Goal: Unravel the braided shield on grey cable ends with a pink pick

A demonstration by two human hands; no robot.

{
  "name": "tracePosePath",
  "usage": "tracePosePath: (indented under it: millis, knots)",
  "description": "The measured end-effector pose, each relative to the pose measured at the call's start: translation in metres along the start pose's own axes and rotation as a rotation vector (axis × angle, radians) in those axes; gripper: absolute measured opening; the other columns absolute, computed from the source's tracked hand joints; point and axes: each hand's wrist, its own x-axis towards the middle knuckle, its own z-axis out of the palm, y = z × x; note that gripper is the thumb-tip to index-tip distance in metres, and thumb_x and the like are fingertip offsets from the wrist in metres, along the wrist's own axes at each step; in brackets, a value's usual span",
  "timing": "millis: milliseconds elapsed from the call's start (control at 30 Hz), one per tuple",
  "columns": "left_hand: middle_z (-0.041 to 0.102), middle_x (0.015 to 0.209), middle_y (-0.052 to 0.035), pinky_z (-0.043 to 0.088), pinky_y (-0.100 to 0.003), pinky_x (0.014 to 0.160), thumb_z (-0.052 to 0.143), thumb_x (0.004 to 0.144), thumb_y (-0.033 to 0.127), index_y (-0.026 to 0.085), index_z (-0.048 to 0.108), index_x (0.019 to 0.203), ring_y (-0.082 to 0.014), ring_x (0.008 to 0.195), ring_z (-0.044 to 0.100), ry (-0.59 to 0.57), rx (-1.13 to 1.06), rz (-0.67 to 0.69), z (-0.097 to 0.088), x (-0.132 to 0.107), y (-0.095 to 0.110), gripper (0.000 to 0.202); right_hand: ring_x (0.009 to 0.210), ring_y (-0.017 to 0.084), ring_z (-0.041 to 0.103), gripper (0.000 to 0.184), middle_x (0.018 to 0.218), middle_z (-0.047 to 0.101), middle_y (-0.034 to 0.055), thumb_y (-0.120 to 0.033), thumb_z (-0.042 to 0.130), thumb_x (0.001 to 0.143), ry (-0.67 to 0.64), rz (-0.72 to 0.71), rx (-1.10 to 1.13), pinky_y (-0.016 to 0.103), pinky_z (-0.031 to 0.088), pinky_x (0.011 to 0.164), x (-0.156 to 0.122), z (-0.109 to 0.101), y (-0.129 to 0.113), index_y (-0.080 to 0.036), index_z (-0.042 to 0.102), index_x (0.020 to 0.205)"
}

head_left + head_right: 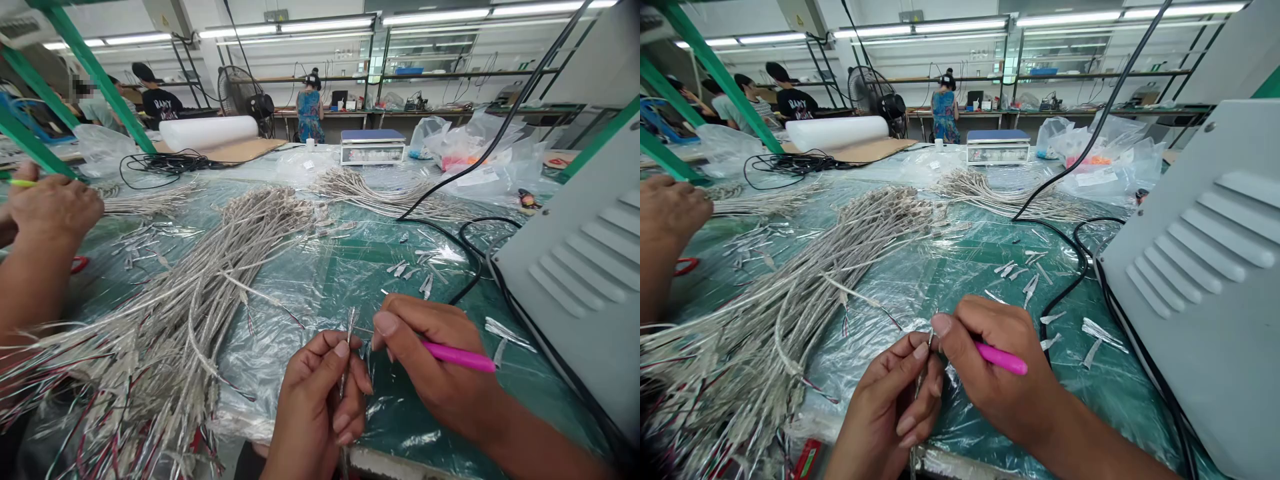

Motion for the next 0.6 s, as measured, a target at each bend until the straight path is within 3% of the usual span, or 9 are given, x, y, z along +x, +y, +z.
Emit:
tracePosePath:
  millis: [600]
  knots:
    - [0.062, 0.057, 0.0012, 0.022, -0.012, 0.032, 0.062, 0.088, 0.027, 0.014, 0.059, 0.084, 0.0005, 0.031, 0.022, 0.041, 0.099, 0.021, 0.0026, 0.0011, -0.0038, 0.014, 0.052, 0.009, 0.048, 0.039, 0.057, 0.049, -0.0029, -0.028, 0.046, 0.098, -0.007, 0.025, 0.01, 0.025, 0.038, 0.053, 0.002, 0.0022, 0.0007, -0.019, 0.049, 0.061]
